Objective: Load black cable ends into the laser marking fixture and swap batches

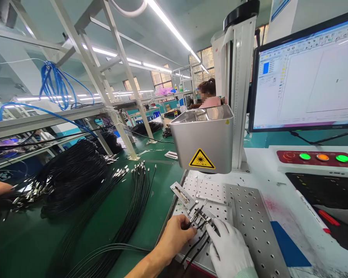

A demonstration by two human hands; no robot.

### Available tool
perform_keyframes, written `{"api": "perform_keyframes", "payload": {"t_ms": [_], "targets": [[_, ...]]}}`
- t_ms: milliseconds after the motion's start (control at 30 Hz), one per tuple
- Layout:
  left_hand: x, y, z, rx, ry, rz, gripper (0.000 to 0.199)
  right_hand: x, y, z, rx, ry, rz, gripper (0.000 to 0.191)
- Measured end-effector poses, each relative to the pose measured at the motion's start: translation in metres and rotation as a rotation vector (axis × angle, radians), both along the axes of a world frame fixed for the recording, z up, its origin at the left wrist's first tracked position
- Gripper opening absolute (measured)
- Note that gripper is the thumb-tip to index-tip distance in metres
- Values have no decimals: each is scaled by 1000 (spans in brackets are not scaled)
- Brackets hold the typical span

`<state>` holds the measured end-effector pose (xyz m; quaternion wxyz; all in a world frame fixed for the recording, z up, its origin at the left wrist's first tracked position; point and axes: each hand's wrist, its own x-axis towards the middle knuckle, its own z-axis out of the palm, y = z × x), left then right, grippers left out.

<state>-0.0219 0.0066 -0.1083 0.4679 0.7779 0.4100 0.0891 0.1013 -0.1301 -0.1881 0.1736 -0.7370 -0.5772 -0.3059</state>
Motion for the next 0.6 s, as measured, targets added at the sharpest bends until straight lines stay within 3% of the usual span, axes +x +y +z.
{"api": "perform_keyframes", "payload": {"t_ms": [233, 600], "targets": [[-4, -11, 20, 203, 108, -18, 23, 0, -1, -1, -7, 7, 12, 41], [-5, -12, 16, 296, 171, -62, 22, 0, -1, 7, -21, -21, 34, 45]]}}
